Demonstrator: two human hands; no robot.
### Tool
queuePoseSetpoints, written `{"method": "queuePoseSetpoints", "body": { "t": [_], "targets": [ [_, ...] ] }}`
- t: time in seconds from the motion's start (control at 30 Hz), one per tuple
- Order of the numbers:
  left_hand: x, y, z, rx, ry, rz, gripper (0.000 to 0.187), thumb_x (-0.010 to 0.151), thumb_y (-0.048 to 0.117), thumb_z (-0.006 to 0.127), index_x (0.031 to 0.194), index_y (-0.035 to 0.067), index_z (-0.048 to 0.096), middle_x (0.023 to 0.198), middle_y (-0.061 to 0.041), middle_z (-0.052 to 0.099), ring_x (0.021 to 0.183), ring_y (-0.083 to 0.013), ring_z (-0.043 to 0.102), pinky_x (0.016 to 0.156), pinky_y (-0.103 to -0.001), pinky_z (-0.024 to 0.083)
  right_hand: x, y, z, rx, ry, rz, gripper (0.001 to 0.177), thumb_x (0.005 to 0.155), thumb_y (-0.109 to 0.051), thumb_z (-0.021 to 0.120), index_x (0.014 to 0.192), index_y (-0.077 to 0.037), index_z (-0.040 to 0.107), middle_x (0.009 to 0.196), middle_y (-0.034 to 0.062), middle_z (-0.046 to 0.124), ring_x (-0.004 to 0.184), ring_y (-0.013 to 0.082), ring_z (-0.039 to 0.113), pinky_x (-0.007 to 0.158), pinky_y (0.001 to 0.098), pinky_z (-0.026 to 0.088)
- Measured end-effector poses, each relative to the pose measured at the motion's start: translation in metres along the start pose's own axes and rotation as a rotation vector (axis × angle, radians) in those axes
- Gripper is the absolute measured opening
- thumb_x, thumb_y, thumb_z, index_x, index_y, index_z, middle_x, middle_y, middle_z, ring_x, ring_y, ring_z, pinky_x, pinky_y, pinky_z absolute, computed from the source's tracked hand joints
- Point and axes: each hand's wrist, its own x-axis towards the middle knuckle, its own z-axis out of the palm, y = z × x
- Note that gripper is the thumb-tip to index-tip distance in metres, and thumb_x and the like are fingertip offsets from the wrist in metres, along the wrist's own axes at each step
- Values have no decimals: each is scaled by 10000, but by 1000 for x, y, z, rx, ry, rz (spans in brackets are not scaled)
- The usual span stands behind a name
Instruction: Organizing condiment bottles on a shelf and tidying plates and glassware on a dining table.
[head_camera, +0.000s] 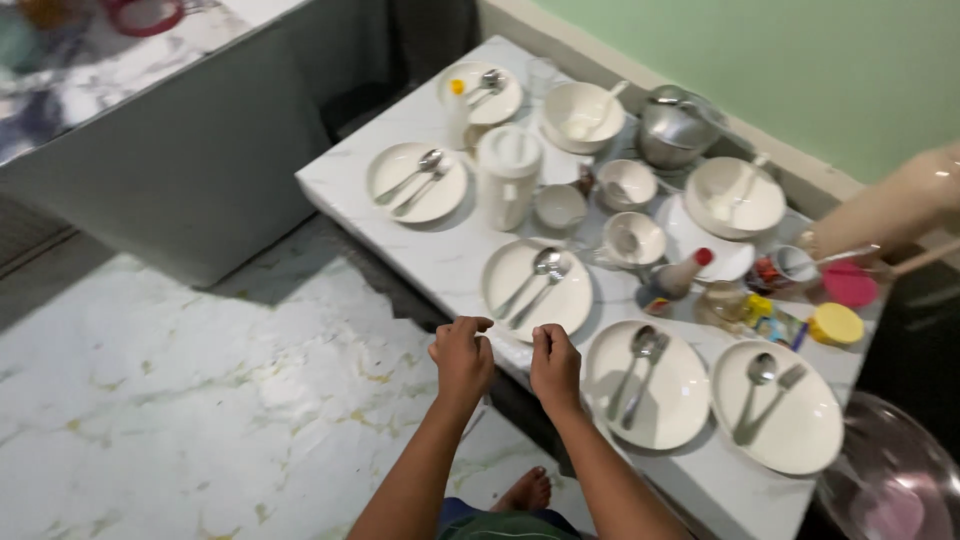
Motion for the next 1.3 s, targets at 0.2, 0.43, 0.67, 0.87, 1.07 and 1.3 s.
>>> {"method": "queuePoseSetpoints", "body": {
  "t": [0.2, 0.43, 0.67, 0.87, 1.07, 1.3],
  "targets": [
    [-7, -45, -66, 24, 37, -132, 258, 863, 59, 565, 1025, 173, 730, 1065, 15, 709, 1114, -250, 545, 966, -478, 334, -29, -50, 47, 23, -123, -11, 290, 1017, -276, 577, 889, -20, 625, 619, 90, 600, 551, 209, 568, 550, 371, 460],
    [-15, -104, -132, 61, 112, -236, 232, 830, 99, 622, 1031, 167, 714, 1105, 24, 681, 1138, -252, 521, 968, -486, 314, -57, -94, 104, -14, -291, 14, 445, 1000, -322, 659, 705, -18, 524, 535, 73, 495, 505, 176, 437, 504, 369, 406],
    [-17, -153, -188, 87, 207, -315, 249, 812, 172, 669, 1058, 179, 704, 1149, -2, 653, 1180, -280, 499, 970, -481, 338, -73, -125, 164, 21, -399, -157, 383, 967, -297, 676, 708, -40, 559, 526, 35, 515, 479, 127, 444, 480, 330, 393],
    [-8, -172, -220, 89, 301, -349, 246, 810, 197, 684, 1055, 189, 709, 1151, -14, 649, 1188, -288, 500, 978, -488, 343, -74, -147, 209, 48, -457, -197, 347, 939, -280, 702, 730, -23, 598, 536, 52, 549, 481, 132, 469, 484, 335, 400],
    [15, -193, -245, 106, 368, -400, 277, 804, 210, 694, 1080, 188, 701, 1149, -16, 656, 1173, -283, 510, 973, -492, 356, -67, -162, 260, 64, -539, -227, 361, 937, -287, 705, 733, -9, 596, 552, 70, 563, 498, 141, 477, 495, 341, 412],
    [65, -222, -271, 110, 427, -459, 363, 791, 197, 708, 1151, 175, 669, 1137, -19, 663, 1158, -276, 514, 974, -501, 337, -35, -186, 323, 89, -668, -204, 361, 954, -288, 685, 745, -9, 590, 547, 71, 554, 500, 147, 467, 503, 351, 401]
  ]
}}
